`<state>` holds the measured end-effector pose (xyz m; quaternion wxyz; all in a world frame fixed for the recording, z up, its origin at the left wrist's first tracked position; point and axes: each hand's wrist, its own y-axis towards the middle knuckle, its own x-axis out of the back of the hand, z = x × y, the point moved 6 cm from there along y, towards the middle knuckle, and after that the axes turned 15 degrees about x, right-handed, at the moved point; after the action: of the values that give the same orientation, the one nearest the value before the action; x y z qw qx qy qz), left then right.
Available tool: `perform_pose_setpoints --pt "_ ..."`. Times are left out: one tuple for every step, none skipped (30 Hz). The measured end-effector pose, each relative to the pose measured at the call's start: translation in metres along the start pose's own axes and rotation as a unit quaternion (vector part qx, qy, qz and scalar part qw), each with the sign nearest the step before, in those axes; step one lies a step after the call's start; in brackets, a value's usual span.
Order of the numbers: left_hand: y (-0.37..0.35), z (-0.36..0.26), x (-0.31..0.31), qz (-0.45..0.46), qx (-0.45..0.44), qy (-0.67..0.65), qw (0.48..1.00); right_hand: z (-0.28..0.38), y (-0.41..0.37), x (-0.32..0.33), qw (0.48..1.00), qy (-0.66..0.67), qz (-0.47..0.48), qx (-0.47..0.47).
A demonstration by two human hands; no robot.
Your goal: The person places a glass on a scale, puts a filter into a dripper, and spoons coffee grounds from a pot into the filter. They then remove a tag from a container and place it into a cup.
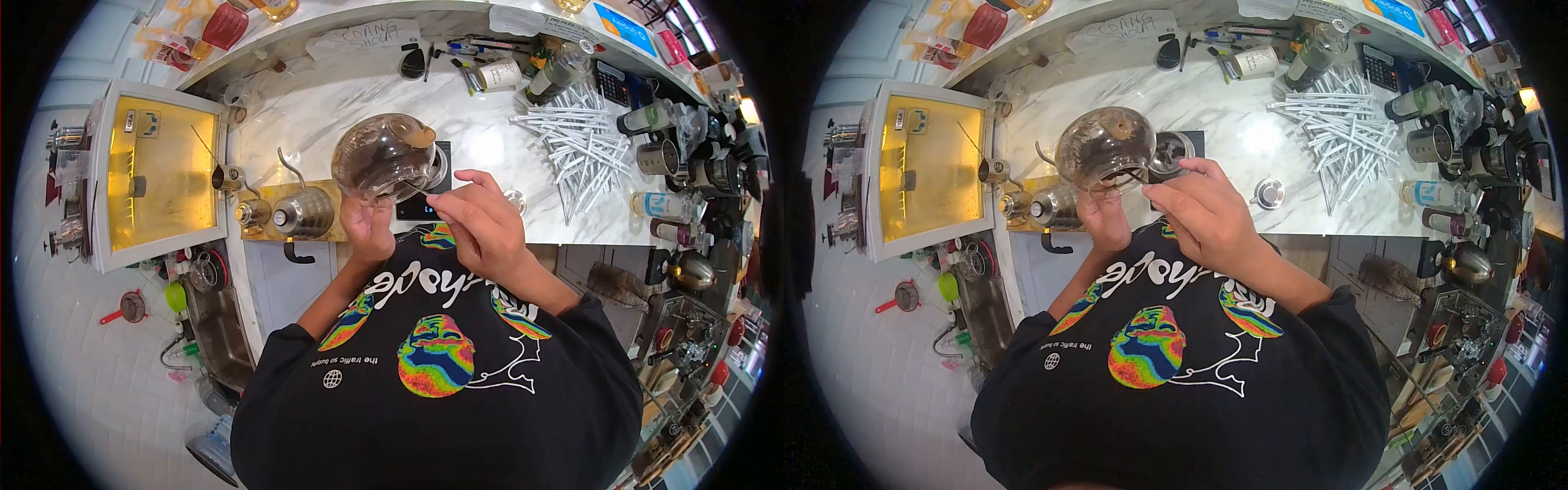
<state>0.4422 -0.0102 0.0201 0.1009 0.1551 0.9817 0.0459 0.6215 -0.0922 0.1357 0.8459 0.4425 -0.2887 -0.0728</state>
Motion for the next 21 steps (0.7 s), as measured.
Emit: perform_pose_setpoints --pt "0.0 -0.001 -0.001 0.0 -0.001 0.0 1.0 0.0 0.0 0.0 1.0 0.002 0.004 -0.003" --pt "0.001 -0.005 -0.003 -0.005 -0.018 0.019 1.0 0.0 0.0 0.0 1.0 0.003 0.007 -0.007" --pt "0.001 -0.008 -0.004 -0.01 -0.035 0.038 0.999 0.0 0.0 0.0 1.0 0.004 0.007 -0.006" --pt "0.0 -0.006 -0.003 -0.011 -0.035 0.039 0.999 0.0 -0.001 0.0 1.0 0.004 -0.004 -0.009" --pt "-0.001 -0.003 -0.002 -0.006 -0.034 0.025 0.999 0.0 -0.002 0.001 1.0 0.004 -0.014 -0.013" --pt "-0.002 0.0 -0.001 -0.002 -0.032 0.011 0.999 -0.001 -0.003 0.001 1.0 0.005 -0.014 -0.013" --pt "-0.003 0.001 0.0 -0.003 -0.032 0.011 0.999 -0.001 -0.004 0.001 1.0 0.0 -0.011 -0.012" --pt "-0.004 0.002 0.0 -0.005 -0.039 0.012 0.999 -0.001 -0.004 0.001 1.0 -0.005 -0.007 -0.012" --pt "-0.004 0.002 0.0 -0.006 -0.045 0.012 0.999 -0.001 -0.004 0.0 1.0 -0.005 -0.007 -0.012" --pt "-0.005 0.003 0.0 -0.006 -0.046 0.012 0.999 -0.001 -0.005 -0.001 1.0 -0.005 -0.01 -0.012" --pt "-0.005 0.004 0.0 -0.02 -0.042 0.012 0.999 0.0 -0.005 -0.001 1.0 -0.005 -0.013 -0.012" --pt "-0.005 0.006 0.002 -0.034 -0.038 0.012 0.999 0.0 -0.005 -0.001 1.0 -0.005 -0.013 -0.012" --pt "-0.005 0.007 0.002 -0.034 -0.038 0.012 0.999 -0.001 -0.006 0.0 1.0 -0.002 -0.01 -0.021" --pt "-0.005 0.008 0.003 -0.029 -0.05 0.017 0.998 -0.002 -0.006 0.0 1.0 0.0 -0.007 -0.031" --pt "-0.006 0.008 0.002 -0.024 -0.06 0.023 0.998 -0.002 -0.008 -0.001 0.999 0.0 -0.007 -0.031" --pt "-0.007 0.007 0.001 -0.024 -0.06 0.023 0.998 -0.007 -0.012 -0.003 0.997 0.037 -0.021 -0.061" --pt "-0.006 0.006 0.0 -0.025 -0.054 0.034 0.998 -0.012 -0.015 -0.004 0.993 0.073 -0.034 -0.091" --pt "-0.006 0.005 -0.002 -0.027 -0.049 0.044 0.997 -0.009 -0.015 -0.005 0.993 0.073 -0.034 -0.092" --pt "-0.006 0.006 -0.001 -0.026 -0.049 0.044 0.997 -0.016 -0.022 -0.009 0.968 0.144 -0.061 -0.198" --pt "-0.005 0.007 0.0 -0.028 -0.052 0.099 0.993 -0.022 -0.03 -0.014 0.926 0.212 -0.088 -0.3" --pt "-0.004 0.008 -0.001 -0.03 -0.055 0.153 0.986 -0.023 -0.029 -0.015 0.926 0.212 -0.088 -0.3"
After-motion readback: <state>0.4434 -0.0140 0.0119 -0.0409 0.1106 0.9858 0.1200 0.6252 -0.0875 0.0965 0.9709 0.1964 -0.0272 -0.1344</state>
